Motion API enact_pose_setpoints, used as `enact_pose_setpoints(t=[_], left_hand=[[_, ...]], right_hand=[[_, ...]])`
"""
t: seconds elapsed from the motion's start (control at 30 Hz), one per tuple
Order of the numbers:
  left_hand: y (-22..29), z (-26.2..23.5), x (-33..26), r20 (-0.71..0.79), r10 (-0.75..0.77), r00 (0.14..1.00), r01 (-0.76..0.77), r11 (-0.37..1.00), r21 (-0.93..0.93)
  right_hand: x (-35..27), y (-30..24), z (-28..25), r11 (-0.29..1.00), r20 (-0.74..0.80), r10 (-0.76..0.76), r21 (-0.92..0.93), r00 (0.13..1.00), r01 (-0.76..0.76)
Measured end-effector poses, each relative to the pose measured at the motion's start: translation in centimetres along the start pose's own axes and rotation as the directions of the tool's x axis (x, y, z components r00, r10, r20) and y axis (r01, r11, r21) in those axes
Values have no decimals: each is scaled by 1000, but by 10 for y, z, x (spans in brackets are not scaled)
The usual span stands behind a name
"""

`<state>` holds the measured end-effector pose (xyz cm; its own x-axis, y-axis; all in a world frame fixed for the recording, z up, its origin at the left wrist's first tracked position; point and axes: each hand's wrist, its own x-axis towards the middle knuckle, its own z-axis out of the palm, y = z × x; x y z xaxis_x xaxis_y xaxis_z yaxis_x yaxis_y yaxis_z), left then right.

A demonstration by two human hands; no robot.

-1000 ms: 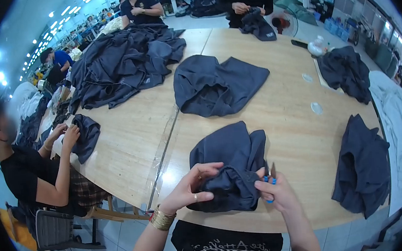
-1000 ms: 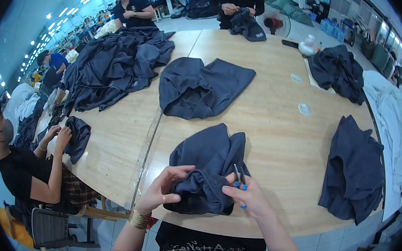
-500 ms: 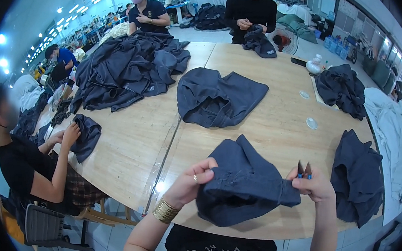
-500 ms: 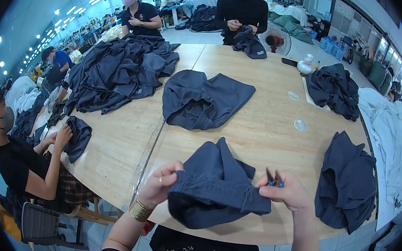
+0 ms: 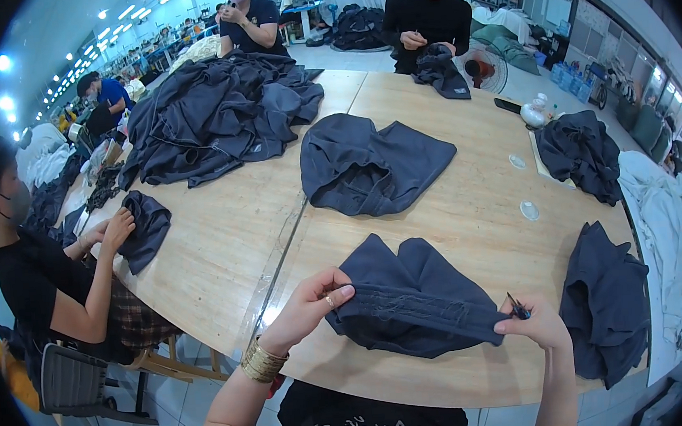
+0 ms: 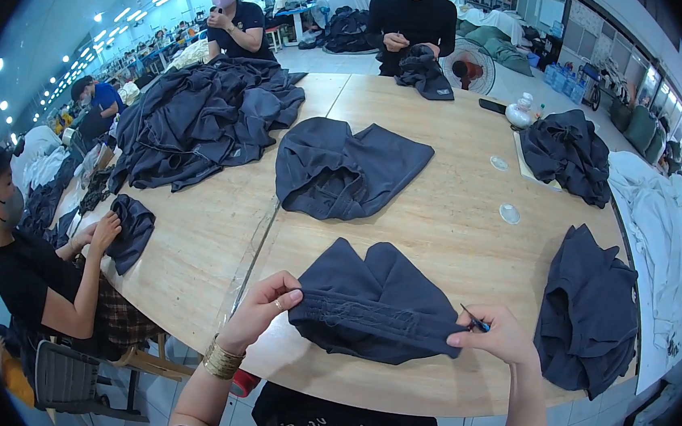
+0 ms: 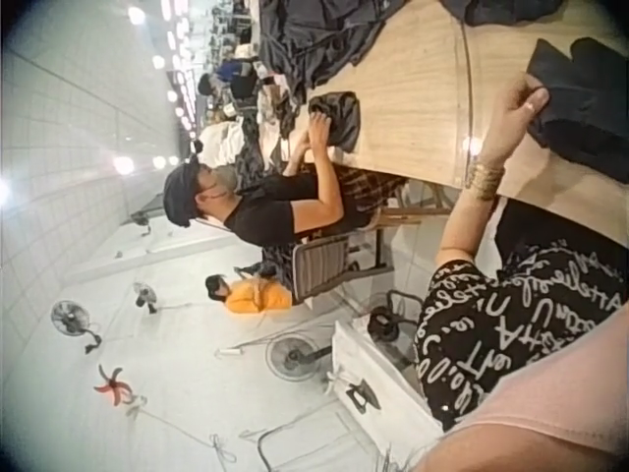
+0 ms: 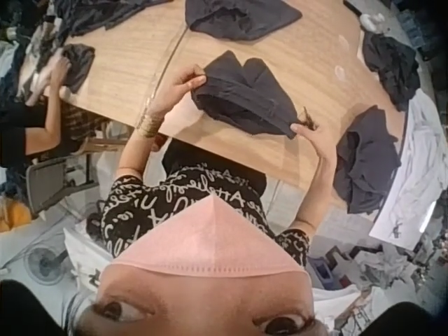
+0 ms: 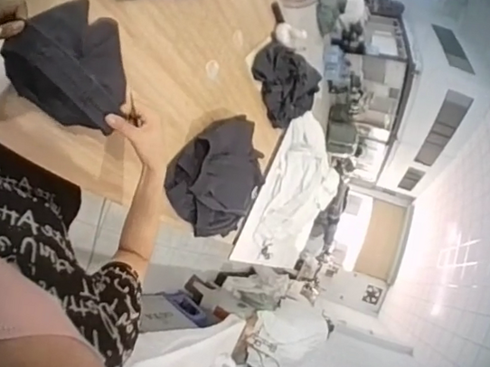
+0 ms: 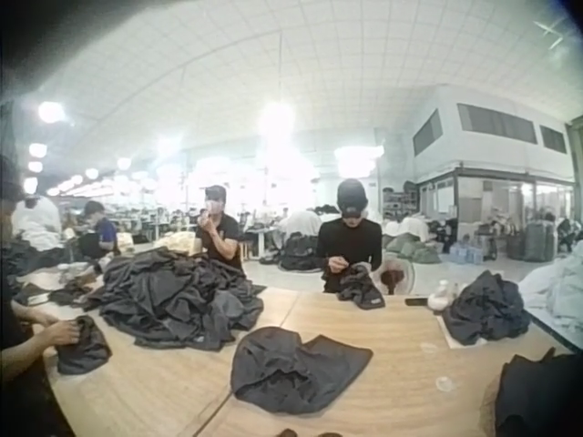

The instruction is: Trimming loose threads and excess fabric from a dark grey garment using small scissors.

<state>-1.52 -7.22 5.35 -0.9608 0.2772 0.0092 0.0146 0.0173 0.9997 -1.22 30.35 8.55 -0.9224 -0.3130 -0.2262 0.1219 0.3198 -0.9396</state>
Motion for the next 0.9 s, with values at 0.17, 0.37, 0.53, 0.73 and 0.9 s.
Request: enact_pose_setpoints(t=[0.17,0.37,0.53,0.73,0.9], left_hand=[[-18,10,-4,44,-92,995,99,978,-184],[-24,12,-11,60,-126,990,129,991,-47],[-31,15,-14,151,-175,973,194,973,-123],[-43,16,-15,248,-188,950,246,943,-225],[-43,20,-15,201,-196,960,242,941,-238]], right_hand=[[2,10,3,979,23,61,191,998,-64],[4,17,16,966,-87,7,258,996,15],[6,13,23,960,-148,42,279,988,1],[6,20,24,945,-156,64,327,986,-9],[7,21,26,957,-170,62,290,984,-10]])
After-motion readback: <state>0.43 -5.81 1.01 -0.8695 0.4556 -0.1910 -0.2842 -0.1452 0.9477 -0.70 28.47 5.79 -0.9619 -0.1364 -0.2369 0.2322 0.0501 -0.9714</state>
